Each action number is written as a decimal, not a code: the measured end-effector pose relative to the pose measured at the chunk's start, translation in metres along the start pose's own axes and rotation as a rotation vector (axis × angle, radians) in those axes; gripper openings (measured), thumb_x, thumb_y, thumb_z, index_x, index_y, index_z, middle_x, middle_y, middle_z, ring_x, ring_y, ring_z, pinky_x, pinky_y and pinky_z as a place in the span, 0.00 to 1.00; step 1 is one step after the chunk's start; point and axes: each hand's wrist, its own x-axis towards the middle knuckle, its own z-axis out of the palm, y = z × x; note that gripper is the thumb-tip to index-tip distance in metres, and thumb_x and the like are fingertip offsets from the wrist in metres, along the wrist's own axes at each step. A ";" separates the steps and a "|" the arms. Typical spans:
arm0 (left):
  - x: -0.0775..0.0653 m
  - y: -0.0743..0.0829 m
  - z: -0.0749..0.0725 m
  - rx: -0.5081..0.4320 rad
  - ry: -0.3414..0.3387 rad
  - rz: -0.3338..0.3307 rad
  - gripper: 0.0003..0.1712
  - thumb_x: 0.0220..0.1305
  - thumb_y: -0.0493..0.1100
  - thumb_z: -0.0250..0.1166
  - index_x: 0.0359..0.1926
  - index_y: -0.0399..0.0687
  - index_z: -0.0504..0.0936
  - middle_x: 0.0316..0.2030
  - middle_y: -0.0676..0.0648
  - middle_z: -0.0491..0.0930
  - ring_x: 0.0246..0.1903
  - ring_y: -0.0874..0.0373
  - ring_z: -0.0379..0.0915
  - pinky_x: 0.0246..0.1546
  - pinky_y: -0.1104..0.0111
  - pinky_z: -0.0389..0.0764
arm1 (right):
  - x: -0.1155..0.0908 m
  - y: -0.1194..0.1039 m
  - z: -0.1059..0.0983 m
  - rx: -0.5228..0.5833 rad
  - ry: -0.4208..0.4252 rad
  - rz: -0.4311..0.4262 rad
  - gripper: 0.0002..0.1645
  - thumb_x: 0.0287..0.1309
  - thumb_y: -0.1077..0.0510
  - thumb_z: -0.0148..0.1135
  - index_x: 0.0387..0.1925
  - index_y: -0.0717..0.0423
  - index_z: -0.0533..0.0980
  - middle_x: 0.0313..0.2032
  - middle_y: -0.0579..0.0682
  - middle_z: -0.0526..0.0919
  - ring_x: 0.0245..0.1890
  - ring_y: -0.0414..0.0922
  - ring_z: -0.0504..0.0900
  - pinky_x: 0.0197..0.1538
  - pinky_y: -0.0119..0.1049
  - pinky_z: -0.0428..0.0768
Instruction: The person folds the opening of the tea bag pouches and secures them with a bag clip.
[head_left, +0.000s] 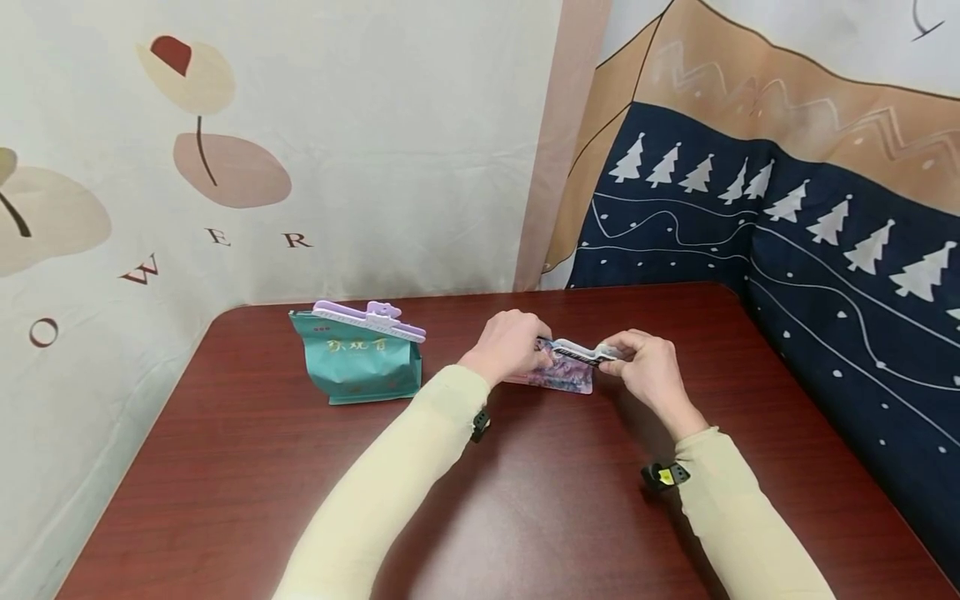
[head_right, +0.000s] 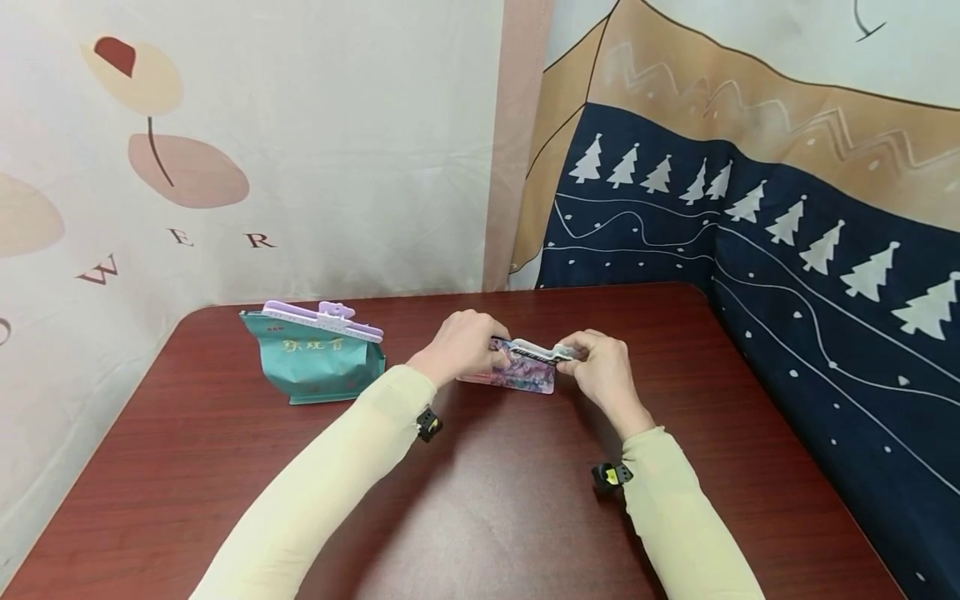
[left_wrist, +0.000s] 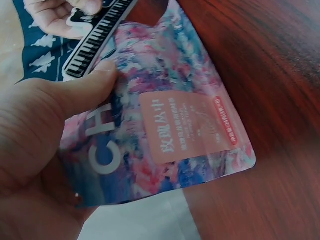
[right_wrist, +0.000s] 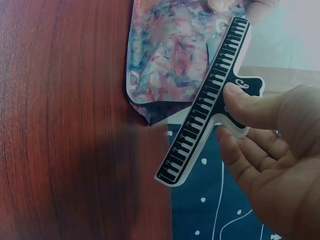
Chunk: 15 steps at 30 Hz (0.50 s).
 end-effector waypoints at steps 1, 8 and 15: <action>-0.001 -0.001 -0.001 -0.014 -0.007 0.005 0.15 0.62 0.52 0.76 0.49 0.56 0.91 0.43 0.54 0.89 0.38 0.57 0.79 0.41 0.63 0.80 | 0.000 0.000 0.000 0.002 -0.001 0.002 0.13 0.49 0.71 0.79 0.38 0.59 0.88 0.36 0.57 0.88 0.33 0.52 0.84 0.29 0.28 0.76; -0.006 -0.009 -0.008 0.005 -0.006 0.004 0.16 0.59 0.49 0.77 0.49 0.55 0.91 0.44 0.52 0.89 0.39 0.57 0.79 0.43 0.62 0.80 | -0.001 0.001 -0.001 0.003 -0.002 -0.001 0.14 0.48 0.71 0.79 0.39 0.59 0.88 0.37 0.57 0.88 0.34 0.52 0.84 0.31 0.29 0.77; -0.006 -0.011 -0.005 0.035 0.018 -0.021 0.12 0.60 0.48 0.76 0.46 0.57 0.93 0.44 0.53 0.90 0.33 0.58 0.76 0.39 0.64 0.78 | 0.000 0.000 0.000 -0.011 0.005 -0.018 0.14 0.47 0.71 0.79 0.39 0.59 0.88 0.37 0.57 0.88 0.33 0.52 0.83 0.35 0.34 0.78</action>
